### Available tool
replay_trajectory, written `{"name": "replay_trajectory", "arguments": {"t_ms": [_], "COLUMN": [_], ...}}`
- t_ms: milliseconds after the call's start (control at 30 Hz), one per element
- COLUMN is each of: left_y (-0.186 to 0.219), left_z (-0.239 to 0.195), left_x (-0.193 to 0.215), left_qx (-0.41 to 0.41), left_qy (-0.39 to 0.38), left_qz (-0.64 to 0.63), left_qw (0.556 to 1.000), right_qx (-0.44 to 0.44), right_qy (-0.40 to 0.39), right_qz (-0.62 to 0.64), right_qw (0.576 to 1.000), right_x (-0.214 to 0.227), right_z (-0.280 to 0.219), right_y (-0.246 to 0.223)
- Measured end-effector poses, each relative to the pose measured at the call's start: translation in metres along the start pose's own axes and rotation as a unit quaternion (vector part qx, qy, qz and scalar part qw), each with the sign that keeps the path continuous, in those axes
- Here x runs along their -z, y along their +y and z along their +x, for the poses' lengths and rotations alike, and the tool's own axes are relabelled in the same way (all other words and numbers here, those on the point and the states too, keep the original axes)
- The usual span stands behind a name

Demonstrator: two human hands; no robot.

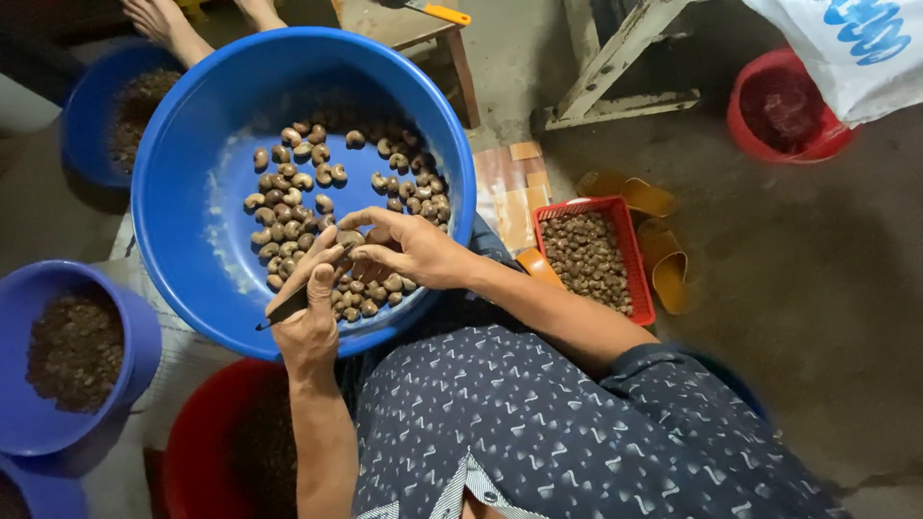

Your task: The person uses a small knife to peel the outer shell off cashew nuts held in their left hand. They pick up nuts from a blue basin, remove the shell, and drop the peeled nut into a red basket to the right.

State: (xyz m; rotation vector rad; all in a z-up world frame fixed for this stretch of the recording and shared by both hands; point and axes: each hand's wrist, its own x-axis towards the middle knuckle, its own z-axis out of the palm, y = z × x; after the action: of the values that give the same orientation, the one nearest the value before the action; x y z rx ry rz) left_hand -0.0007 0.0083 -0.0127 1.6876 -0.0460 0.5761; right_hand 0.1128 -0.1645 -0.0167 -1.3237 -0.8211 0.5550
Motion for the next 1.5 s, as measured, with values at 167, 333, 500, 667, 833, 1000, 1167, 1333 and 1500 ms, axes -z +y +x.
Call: {"name": "replay_trajectory", "arguments": {"t_ms": [167, 333, 500, 667, 833, 1000, 1167, 1333, 1500], "left_y": [0.009, 0.008, 0.008, 0.002, 0.004, 0.01, 0.021, 0.009, 0.009], "left_z": [-0.002, 0.0, 0.002, -0.001, 0.0, 0.0, 0.002, 0.001, 0.002], "left_x": [-0.002, -0.002, -0.005, -0.004, -0.007, -0.007, -0.005, -0.007, -0.01], "left_qx": [0.012, 0.008, 0.003, 0.025, 0.025, 0.044, 0.118, 0.058, 0.077], "left_qy": [0.009, 0.003, 0.003, 0.04, 0.052, 0.042, 0.021, 0.019, 0.031], "left_qz": [0.021, 0.03, 0.03, -0.008, -0.028, 0.013, 0.01, 0.05, 0.028], "left_qw": [1.0, 1.0, 1.0, 0.999, 0.998, 0.998, 0.993, 0.997, 0.996], "right_qx": [0.001, -0.004, -0.009, 0.004, 0.024, 0.12, 0.026, -0.14, -0.454], "right_qy": [0.0, 0.004, 0.013, 0.035, 0.092, 0.252, 0.317, 0.4, 0.425], "right_qz": [-0.018, -0.043, -0.075, -0.055, 0.057, 0.023, -0.069, -0.234, -0.23], "right_qw": [1.0, 0.999, 0.997, 0.998, 0.994, 0.96, 0.946, 0.875, 0.748], "right_x": [-0.001, -0.002, -0.004, -0.007, -0.002, 0.04, 0.113, 0.155, 0.174], "right_z": [-0.001, -0.001, -0.002, -0.001, 0.002, -0.013, -0.058, -0.141, -0.226], "right_y": [-0.006, -0.01, -0.012, -0.006, 0.002, -0.02, -0.004, 0.118, 0.234]}}
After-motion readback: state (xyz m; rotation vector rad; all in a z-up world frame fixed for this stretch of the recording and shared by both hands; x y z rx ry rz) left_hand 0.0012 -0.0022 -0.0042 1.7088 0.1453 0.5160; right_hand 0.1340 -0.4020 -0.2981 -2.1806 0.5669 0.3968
